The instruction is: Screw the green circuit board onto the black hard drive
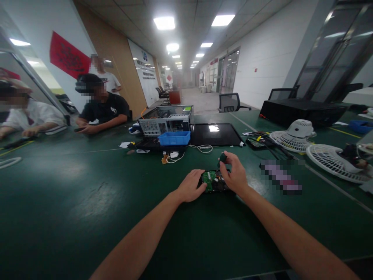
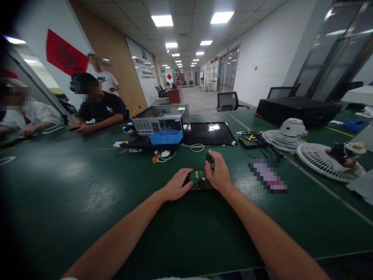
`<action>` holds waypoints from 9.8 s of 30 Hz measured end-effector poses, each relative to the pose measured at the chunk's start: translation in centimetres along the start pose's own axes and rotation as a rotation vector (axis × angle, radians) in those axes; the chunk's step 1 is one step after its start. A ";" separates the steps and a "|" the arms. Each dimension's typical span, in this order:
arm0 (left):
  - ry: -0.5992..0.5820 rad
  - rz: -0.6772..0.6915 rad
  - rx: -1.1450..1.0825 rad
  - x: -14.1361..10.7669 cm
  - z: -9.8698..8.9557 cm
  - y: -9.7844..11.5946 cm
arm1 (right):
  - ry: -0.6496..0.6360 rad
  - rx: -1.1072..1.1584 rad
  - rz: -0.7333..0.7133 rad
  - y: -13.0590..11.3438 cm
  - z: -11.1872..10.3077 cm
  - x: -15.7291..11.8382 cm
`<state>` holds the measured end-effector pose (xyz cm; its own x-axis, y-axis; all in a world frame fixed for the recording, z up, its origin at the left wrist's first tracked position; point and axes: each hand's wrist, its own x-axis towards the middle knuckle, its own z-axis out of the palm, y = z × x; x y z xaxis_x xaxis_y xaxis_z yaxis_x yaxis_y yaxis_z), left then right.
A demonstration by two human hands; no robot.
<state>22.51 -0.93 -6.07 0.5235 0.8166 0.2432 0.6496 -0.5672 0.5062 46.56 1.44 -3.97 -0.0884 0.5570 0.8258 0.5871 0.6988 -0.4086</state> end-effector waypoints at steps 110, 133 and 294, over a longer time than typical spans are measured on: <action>-0.007 0.014 -0.008 0.0 -0.2 0.3 | 0.019 -0.054 0.037 -0.1 -0.4 0.1; 0.002 0.010 -0.023 0.1 0.2 -0.1 | 0.033 0.032 0.023 0.2 0.0 0.1; 0.304 -0.346 -1.237 3.9 0.2 4.4 | -0.537 0.038 0.228 -3.6 -2.1 2.0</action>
<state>27.55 -0.25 -3.07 0.1838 0.9820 0.0424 -0.2902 0.0130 0.9569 45.97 -0.88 -0.10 -0.3642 0.8379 0.4066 0.6108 0.5444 -0.5749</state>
